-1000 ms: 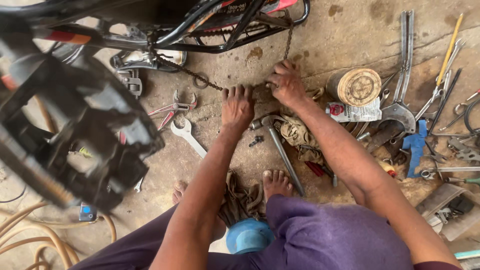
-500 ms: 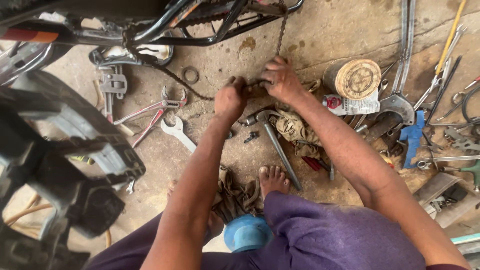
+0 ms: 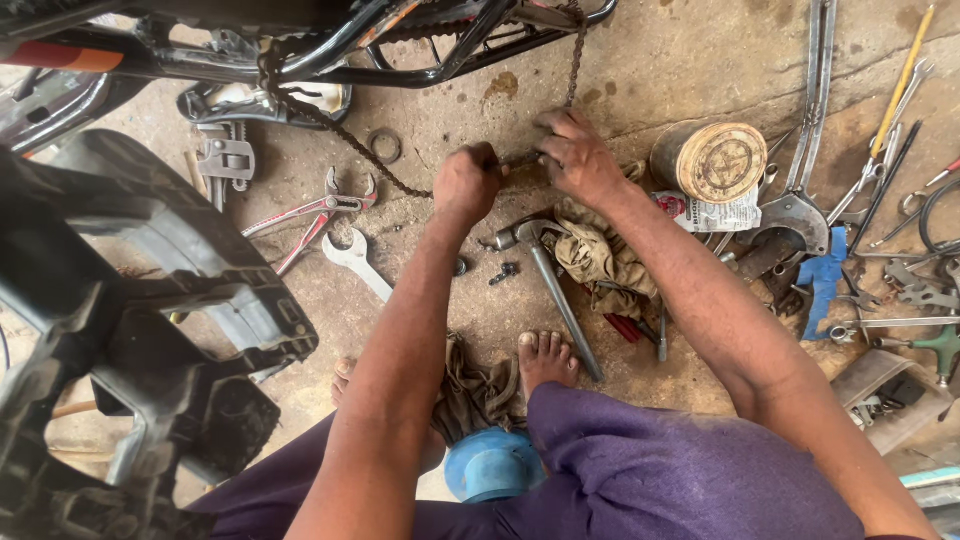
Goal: The person sits on the floor and repairs a bicycle chain. They apply lubricant to the chain, use a hammer to adjust a link, and then install the chain onto the bicycle's gears and rear wheel. The person rotates the pedals to test the chain's movement.
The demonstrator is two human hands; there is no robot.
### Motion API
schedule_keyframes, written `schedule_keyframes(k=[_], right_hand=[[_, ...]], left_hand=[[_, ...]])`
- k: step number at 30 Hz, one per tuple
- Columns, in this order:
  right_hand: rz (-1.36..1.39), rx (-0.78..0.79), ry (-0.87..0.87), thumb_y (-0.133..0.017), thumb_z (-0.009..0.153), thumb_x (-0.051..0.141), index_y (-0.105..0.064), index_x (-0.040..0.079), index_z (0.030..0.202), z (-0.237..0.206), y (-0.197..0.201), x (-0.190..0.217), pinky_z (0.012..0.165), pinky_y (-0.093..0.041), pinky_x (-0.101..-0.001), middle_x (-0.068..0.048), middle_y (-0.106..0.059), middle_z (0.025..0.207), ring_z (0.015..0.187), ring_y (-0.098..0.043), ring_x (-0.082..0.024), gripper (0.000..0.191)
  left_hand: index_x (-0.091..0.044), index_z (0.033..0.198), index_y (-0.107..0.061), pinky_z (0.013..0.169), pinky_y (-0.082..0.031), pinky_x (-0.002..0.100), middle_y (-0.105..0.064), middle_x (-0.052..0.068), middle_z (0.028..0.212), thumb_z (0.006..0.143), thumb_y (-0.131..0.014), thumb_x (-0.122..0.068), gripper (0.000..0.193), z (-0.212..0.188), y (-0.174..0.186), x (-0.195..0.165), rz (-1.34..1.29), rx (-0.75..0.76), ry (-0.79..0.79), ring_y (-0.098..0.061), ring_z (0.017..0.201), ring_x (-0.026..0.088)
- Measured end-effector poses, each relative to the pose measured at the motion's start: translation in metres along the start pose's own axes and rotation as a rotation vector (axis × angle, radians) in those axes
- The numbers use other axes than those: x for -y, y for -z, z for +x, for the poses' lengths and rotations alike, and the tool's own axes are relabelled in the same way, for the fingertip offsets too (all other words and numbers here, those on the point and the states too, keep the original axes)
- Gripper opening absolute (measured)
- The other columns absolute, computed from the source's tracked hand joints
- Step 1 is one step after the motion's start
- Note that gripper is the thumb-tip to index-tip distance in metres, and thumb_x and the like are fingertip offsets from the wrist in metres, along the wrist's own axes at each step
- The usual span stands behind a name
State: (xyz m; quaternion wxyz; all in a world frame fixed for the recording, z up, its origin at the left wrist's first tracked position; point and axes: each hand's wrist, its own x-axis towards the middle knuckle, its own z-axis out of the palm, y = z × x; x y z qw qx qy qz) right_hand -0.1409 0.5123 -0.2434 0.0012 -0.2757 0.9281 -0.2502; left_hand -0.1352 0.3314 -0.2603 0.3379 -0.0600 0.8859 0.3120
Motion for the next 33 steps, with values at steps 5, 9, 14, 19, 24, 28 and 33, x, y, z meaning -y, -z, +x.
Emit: schedule_keyframes(k=[5, 9, 14, 19, 24, 28, 33], right_hand=[[-0.027, -0.023, 0.053, -0.075, 0.092, -0.009, -0.075, 0.011, 0.109, -0.004, -0.006, -0.008, 0.115, -0.055, -0.0341, -0.004, -0.066, 0.136, 0.128, -0.06, -0.019, 0.027], [-0.081, -0.008, 0.076, -0.077, 0.088, -0.005, -0.076, 0.012, 0.112, -0.011, -0.014, -0.015, 0.115, -0.052, -0.0405, -0.005, -0.064, 0.135, 0.129, -0.059, -0.024, 0.029], [-0.093, 0.021, 0.035, -0.078, 0.087, -0.004, -0.077, 0.016, 0.121, -0.018, -0.022, -0.015, 0.117, -0.047, -0.0452, -0.005, -0.062, 0.135, 0.131, -0.055, -0.027, 0.039], [-0.103, -0.049, 0.045, -0.083, 0.083, 0.007, -0.073, 0.016, 0.118, -0.015, -0.025, -0.016, 0.116, -0.045, -0.0478, -0.007, -0.063, 0.132, 0.13, -0.055, -0.026, 0.037], [-0.047, -0.238, -0.245, -0.079, 0.093, 0.016, -0.065, 0.004, 0.125, -0.068, -0.03, 0.021, 0.095, -0.053, -0.0469, -0.011, -0.063, 0.123, 0.11, -0.06, -0.027, 0.036], [0.089, 0.085, -0.576, -0.071, 0.096, 0.019, -0.058, 0.006, 0.107, -0.149, -0.048, 0.078, 0.06, -0.053, -0.04, -0.013, -0.059, 0.09, 0.077, -0.06, -0.025, 0.022], [-0.101, 0.246, -0.497, -0.067, 0.092, 0.016, -0.058, 0.001, 0.107, -0.167, -0.061, 0.094, 0.06, -0.053, -0.0452, -0.015, -0.061, 0.085, 0.072, -0.062, -0.028, 0.023]], left_hand=[[-0.017, 0.101, -0.073, 0.062, -0.054, 0.034, -0.072, 0.004, 0.091, 0.093, -0.071, -0.043, 0.027, -0.003, 0.001, -0.007, -0.022, -0.006, 0.047, -0.064, 0.073, 0.015], [-0.02, 0.101, -0.074, 0.062, -0.054, 0.035, -0.074, 0.002, 0.092, 0.091, -0.071, -0.044, 0.026, -0.001, 0.008, -0.01, -0.033, 0.043, 0.095, -0.065, 0.074, 0.015], [-0.019, 0.101, -0.074, 0.06, -0.053, 0.034, -0.073, 0.002, 0.091, 0.092, -0.071, -0.044, 0.027, -0.001, 0.008, -0.011, -0.049, 0.04, 0.097, -0.064, 0.073, 0.014], [-0.021, 0.104, -0.074, 0.056, -0.052, 0.032, -0.073, 0.001, 0.091, 0.092, -0.069, -0.044, 0.026, 0.003, 0.005, -0.013, -0.046, 0.081, 0.171, -0.062, 0.069, 0.012], [-0.019, 0.103, -0.074, 0.061, -0.057, 0.032, -0.072, 0.003, 0.094, 0.092, -0.069, -0.045, 0.028, 0.003, 0.004, -0.016, -0.062, 0.081, 0.228, -0.064, 0.074, 0.013], [-0.021, 0.102, -0.075, 0.071, -0.058, 0.035, -0.075, 0.002, 0.099, 0.09, -0.072, -0.046, 0.028, 0.0, 0.002, -0.019, -0.015, 0.026, 0.22, -0.068, 0.082, 0.016], [-0.019, 0.103, -0.076, 0.081, -0.057, 0.042, -0.076, 0.008, 0.107, 0.09, -0.077, -0.042, 0.027, -0.002, 0.004, -0.018, -0.039, -0.021, 0.192, -0.071, 0.095, 0.025]])
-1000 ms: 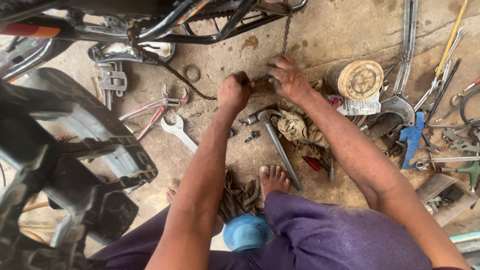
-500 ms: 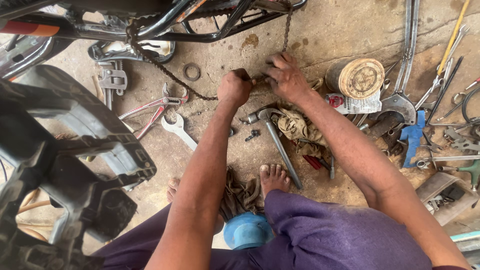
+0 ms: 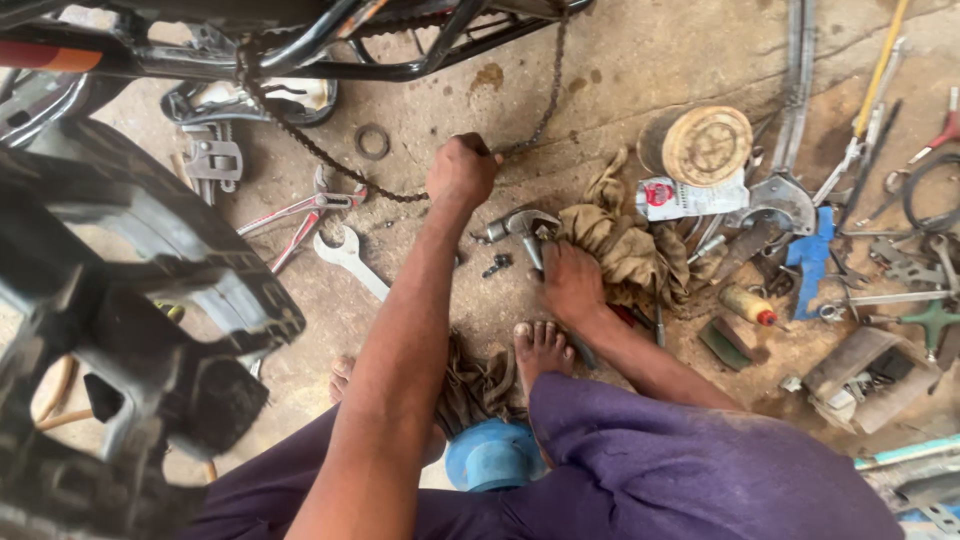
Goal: The person sits on the floor and repairs a bicycle chain. They apply lubricant to the chain, use a hammer to adjust a link, and then install the chain onto the bicycle's gears and rear wheel. The person rotates the pedals to test the chain's movement.
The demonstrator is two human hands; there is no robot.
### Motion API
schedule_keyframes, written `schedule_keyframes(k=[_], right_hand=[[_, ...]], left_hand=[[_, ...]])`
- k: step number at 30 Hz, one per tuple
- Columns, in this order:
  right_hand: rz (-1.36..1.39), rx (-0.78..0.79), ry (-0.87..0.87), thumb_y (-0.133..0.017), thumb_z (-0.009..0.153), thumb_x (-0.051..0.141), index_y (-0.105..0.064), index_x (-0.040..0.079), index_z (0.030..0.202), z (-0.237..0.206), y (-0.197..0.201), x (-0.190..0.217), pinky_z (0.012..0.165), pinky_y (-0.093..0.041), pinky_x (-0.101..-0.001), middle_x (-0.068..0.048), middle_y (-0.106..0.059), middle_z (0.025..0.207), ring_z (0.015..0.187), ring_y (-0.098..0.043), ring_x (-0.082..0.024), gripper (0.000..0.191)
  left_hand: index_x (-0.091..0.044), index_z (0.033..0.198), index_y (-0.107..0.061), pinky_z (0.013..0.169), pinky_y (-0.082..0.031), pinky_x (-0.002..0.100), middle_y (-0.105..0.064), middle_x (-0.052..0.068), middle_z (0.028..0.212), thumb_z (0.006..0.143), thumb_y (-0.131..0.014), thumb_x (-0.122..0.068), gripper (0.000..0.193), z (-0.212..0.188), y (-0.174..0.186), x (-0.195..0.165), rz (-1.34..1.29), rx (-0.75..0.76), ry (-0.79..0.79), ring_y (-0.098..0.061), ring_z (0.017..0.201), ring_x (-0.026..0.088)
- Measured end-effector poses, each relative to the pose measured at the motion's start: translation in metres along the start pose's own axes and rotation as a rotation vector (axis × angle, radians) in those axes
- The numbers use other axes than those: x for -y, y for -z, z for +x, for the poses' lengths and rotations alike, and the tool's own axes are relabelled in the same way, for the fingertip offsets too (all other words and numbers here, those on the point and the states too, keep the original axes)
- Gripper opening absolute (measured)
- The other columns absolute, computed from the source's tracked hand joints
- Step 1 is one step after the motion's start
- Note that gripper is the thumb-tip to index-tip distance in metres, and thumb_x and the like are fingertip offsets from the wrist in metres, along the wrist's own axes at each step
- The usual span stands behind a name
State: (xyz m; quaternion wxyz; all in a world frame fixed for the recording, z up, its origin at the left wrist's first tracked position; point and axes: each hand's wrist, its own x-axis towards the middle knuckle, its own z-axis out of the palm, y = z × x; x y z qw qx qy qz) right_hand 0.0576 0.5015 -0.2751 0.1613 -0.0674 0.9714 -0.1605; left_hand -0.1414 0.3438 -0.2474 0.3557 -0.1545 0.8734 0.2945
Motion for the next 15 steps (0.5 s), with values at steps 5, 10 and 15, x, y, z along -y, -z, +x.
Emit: schedule_keyframes(k=[5, 10, 15], right_hand=[[0.032, 0.361, -0.312, -0.068, 0.082, 0.016, -0.056, -0.002, 0.115, 0.037, 0.022, 0.006, 0.077, -0.054, -0.0492, -0.021, -0.067, 0.092, 0.083, -0.069, -0.033, 0.04], [0.667, 0.521, -0.569, -0.064, 0.089, 0.014, -0.049, 0.007, 0.138, 0.045, 0.032, -0.016, 0.065, -0.053, -0.0486, -0.028, -0.068, 0.098, 0.081, -0.068, -0.037, 0.052], [0.519, -0.143, 0.054, -0.077, 0.087, 0.012, -0.044, 0.0, 0.148, 0.024, 0.025, -0.028, 0.07, -0.062, -0.0445, -0.026, -0.065, 0.12, 0.093, -0.07, -0.029, 0.07]], left_hand=[[-0.018, 0.102, -0.077, 0.085, -0.056, 0.042, -0.076, 0.009, 0.108, 0.086, -0.08, -0.04, 0.027, -0.001, 0.005, -0.001, -0.016, -0.024, -0.042, -0.073, 0.1, 0.027], [-0.017, 0.101, -0.077, 0.087, -0.056, 0.042, -0.076, 0.01, 0.11, 0.086, -0.081, -0.037, 0.026, -0.003, 0.009, -0.001, -0.029, -0.042, -0.082, -0.072, 0.102, 0.029], [-0.019, 0.103, -0.077, 0.083, -0.056, 0.043, -0.075, 0.008, 0.109, 0.087, -0.08, -0.038, 0.026, -0.003, 0.012, -0.006, -0.023, -0.037, -0.074, -0.072, 0.098, 0.026]])
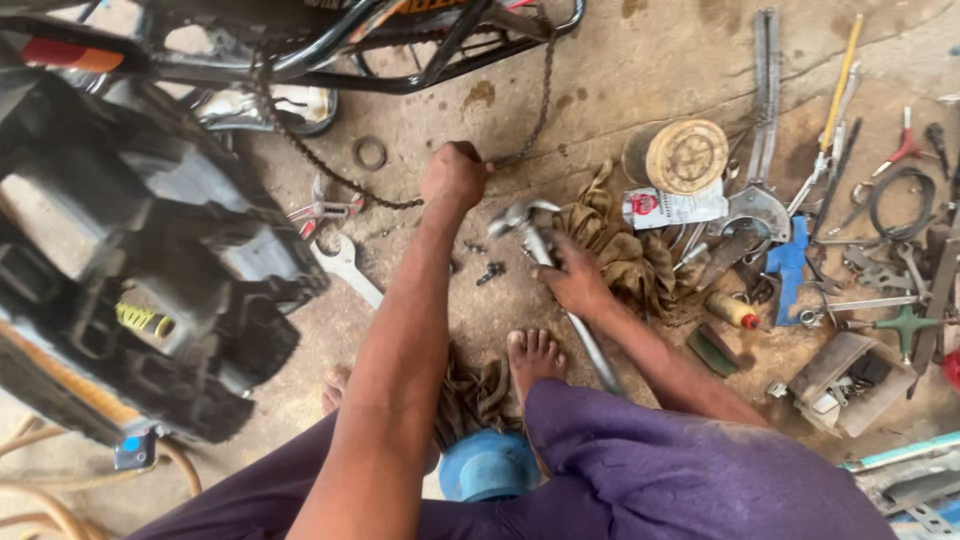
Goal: The person sits on the floor and repairs a bicycle chain. They apply lubricant to the chain, use a hammer to adjust a link, and then install the chain onto the bicycle's gears and rear wheel. The person rotates the pedals to test the chain's movement.
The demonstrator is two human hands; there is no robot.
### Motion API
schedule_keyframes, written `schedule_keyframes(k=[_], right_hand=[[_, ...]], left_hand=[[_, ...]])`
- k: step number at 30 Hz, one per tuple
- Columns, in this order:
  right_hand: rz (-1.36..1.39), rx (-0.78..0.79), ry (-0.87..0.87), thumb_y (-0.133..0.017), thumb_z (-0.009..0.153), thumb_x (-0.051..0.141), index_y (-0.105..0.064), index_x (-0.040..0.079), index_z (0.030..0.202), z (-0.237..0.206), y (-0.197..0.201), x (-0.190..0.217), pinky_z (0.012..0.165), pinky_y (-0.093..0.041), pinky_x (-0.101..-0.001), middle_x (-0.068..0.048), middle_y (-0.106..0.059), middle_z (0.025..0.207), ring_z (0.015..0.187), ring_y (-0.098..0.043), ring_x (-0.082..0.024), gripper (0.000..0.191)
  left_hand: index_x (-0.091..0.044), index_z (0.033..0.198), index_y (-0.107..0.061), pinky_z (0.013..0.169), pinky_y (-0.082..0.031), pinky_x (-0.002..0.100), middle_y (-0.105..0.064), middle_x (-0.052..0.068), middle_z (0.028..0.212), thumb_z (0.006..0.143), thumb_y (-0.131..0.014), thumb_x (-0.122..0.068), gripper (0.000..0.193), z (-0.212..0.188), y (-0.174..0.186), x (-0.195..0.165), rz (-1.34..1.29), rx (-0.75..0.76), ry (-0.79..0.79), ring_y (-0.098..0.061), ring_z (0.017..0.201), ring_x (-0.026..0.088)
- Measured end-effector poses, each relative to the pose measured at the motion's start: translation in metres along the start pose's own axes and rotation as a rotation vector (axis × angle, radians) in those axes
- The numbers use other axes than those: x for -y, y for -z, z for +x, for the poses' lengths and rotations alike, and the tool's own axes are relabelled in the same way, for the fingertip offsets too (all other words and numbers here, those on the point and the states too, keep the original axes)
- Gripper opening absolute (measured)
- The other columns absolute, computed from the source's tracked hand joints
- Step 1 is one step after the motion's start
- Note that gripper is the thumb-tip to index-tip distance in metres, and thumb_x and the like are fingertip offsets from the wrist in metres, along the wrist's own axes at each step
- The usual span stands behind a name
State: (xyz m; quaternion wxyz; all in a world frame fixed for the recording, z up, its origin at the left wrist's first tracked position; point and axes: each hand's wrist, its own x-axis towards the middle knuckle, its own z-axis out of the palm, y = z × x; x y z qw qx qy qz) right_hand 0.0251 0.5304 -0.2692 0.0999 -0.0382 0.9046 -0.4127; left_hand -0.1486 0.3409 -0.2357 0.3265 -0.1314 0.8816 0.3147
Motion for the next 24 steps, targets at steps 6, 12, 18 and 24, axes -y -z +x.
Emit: schedule_keyframes(k=[6, 12, 18, 24], right_hand=[[0.017, -0.187, 0.043, -0.054, 0.104, 0.009, -0.041, 0.0, 0.154, 0.01, 0.003, 0.008, 0.052, -0.061, -0.0319, -0.021, -0.067, 0.113, 0.073, -0.066, -0.022, 0.053], [-0.222, -0.235, 0.257, -0.054, 0.106, 0.002, -0.043, 0.005, 0.157, 0.034, 0.003, 0.017, 0.065, -0.065, -0.0327, -0.023, -0.063, 0.117, 0.086, -0.067, -0.025, 0.052], [-0.229, -0.206, 0.09, -0.066, 0.1, 0.002, -0.048, 0.005, 0.154, 0.043, 0.01, -0.003, 0.048, -0.054, -0.0314, -0.017, -0.064, 0.097, 0.072, -0.06, -0.022, 0.057], [-0.303, -0.179, 0.246, -0.067, 0.099, 0.0, -0.049, 0.008, 0.153, 0.041, 0.003, -0.013, 0.049, -0.053, -0.028, -0.017, -0.064, 0.1, 0.068, -0.058, -0.019, 0.057]], left_hand=[[-0.018, 0.103, -0.076, 0.076, -0.059, 0.038, -0.074, 0.006, 0.102, 0.088, -0.076, -0.044, 0.03, -0.001, -0.002, -0.002, 0.08, 0.024, 0.032, -0.07, 0.088, 0.019], [-0.017, 0.102, -0.077, 0.084, -0.057, 0.042, -0.076, 0.008, 0.106, 0.088, -0.079, -0.04, 0.027, 0.003, 0.0, 0.003, 0.011, 0.034, -0.001, -0.073, 0.097, 0.025], [-0.02, 0.104, -0.077, 0.087, -0.056, 0.043, -0.075, 0.008, 0.111, 0.086, -0.08, -0.039, 0.026, 0.008, -0.004, 0.005, 0.052, 0.004, -0.025, -0.071, 0.103, 0.028], [-0.018, 0.102, -0.077, 0.085, -0.057, 0.043, -0.075, 0.01, 0.109, 0.085, -0.081, -0.039, 0.027, 0.016, -0.004, 0.006, 0.03, 0.053, 0.008, -0.072, 0.101, 0.029]])
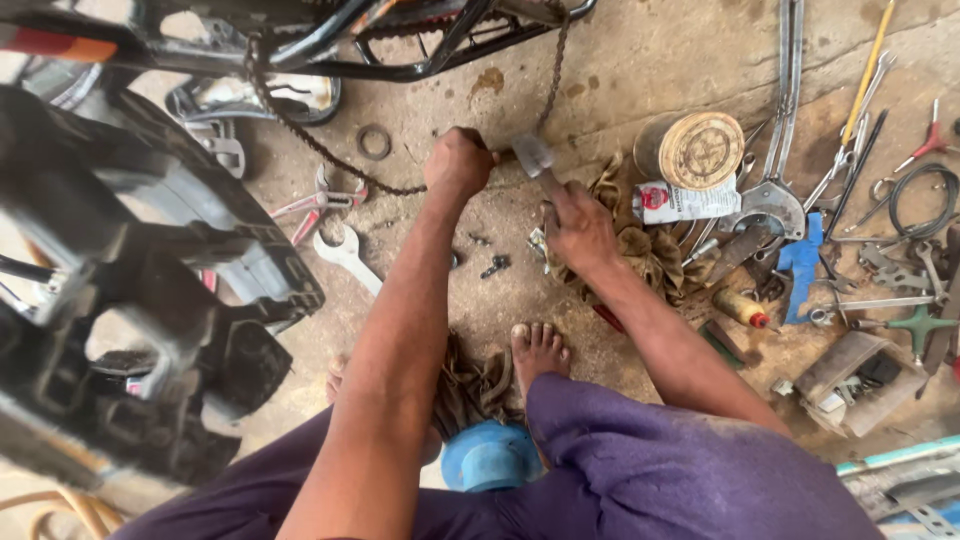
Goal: The person sits on the floor and repairs a bicycle chain. They apply lubricant to the chain, use a hammer to adjust a link, and then install the chain onto the bicycle's gears and rear wheel. The person rotates the pedals to test the chain's movement.
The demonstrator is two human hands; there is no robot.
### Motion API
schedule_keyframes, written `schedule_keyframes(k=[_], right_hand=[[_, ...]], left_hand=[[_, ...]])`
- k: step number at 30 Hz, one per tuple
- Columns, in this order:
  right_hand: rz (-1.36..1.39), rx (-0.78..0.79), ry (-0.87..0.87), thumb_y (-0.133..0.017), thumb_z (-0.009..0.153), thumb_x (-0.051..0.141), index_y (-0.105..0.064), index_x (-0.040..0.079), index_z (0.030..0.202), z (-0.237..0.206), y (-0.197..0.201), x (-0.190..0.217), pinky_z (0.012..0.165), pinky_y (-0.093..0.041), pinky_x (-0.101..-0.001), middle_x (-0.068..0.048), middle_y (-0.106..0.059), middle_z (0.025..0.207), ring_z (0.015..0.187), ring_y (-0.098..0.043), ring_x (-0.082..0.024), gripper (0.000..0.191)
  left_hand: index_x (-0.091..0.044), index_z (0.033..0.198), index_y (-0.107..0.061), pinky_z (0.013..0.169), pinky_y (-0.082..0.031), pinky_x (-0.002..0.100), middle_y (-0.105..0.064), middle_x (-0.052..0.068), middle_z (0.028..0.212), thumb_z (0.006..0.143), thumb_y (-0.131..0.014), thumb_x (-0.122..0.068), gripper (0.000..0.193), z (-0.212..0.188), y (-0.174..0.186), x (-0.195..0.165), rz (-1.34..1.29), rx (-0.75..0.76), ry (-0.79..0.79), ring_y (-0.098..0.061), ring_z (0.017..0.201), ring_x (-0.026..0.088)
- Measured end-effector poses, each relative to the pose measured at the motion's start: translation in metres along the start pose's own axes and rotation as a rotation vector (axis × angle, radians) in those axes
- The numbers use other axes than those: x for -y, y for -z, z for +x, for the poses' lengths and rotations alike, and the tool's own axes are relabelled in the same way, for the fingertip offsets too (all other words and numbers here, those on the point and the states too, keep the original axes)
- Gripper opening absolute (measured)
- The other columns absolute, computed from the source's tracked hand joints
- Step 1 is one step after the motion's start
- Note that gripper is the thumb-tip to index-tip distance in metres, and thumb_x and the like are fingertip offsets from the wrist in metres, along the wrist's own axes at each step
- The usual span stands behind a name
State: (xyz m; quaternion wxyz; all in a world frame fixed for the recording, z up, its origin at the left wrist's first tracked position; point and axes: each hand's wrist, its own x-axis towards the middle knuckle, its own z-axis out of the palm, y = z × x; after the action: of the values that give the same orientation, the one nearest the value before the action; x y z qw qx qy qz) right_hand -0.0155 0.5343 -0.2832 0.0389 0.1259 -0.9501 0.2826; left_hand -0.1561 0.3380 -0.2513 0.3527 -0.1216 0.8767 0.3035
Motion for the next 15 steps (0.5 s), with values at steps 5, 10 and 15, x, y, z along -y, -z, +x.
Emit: schedule_keyframes(k=[5, 10, 15], right_hand=[[0.028, 0.037, -0.075, -0.065, 0.097, -0.002, -0.05, 0.005, 0.153, 0.01, -0.001, -0.005, 0.046, -0.056, -0.0288, -0.019, -0.065, 0.093, 0.062, -0.06, -0.02, 0.058], [0.181, 0.027, -0.142, -0.068, 0.095, 0.006, -0.047, 0.01, 0.155, 0.014, 0.012, -0.004, 0.06, -0.06, -0.0369, -0.019, -0.068, 0.101, 0.078, -0.067, -0.023, 0.064], [0.103, -0.193, 0.048, -0.064, 0.105, 0.004, -0.046, 0.012, 0.156, 0.013, 0.023, 0.004, 0.071, -0.058, -0.0446, -0.014, -0.066, 0.1, 0.081, -0.067, -0.022, 0.055]], left_hand=[[-0.014, 0.099, -0.075, 0.078, -0.057, 0.045, -0.075, 0.012, 0.102, 0.09, -0.078, -0.033, 0.022, -0.01, -0.004, 0.015, 0.083, -0.24, -0.222, -0.072, 0.093, 0.033], [-0.014, 0.1, -0.076, 0.08, -0.056, 0.045, -0.075, 0.012, 0.103, 0.091, -0.078, -0.031, 0.02, -0.015, -0.006, 0.021, 0.033, -0.231, -0.161, -0.07, 0.094, 0.031], [-0.016, 0.11, -0.074, 0.08, -0.06, 0.04, -0.074, 0.011, 0.107, 0.094, -0.075, -0.032, 0.023, -0.003, 0.011, 0.0, 0.113, 0.041, 0.123, -0.073, 0.092, 0.023]])
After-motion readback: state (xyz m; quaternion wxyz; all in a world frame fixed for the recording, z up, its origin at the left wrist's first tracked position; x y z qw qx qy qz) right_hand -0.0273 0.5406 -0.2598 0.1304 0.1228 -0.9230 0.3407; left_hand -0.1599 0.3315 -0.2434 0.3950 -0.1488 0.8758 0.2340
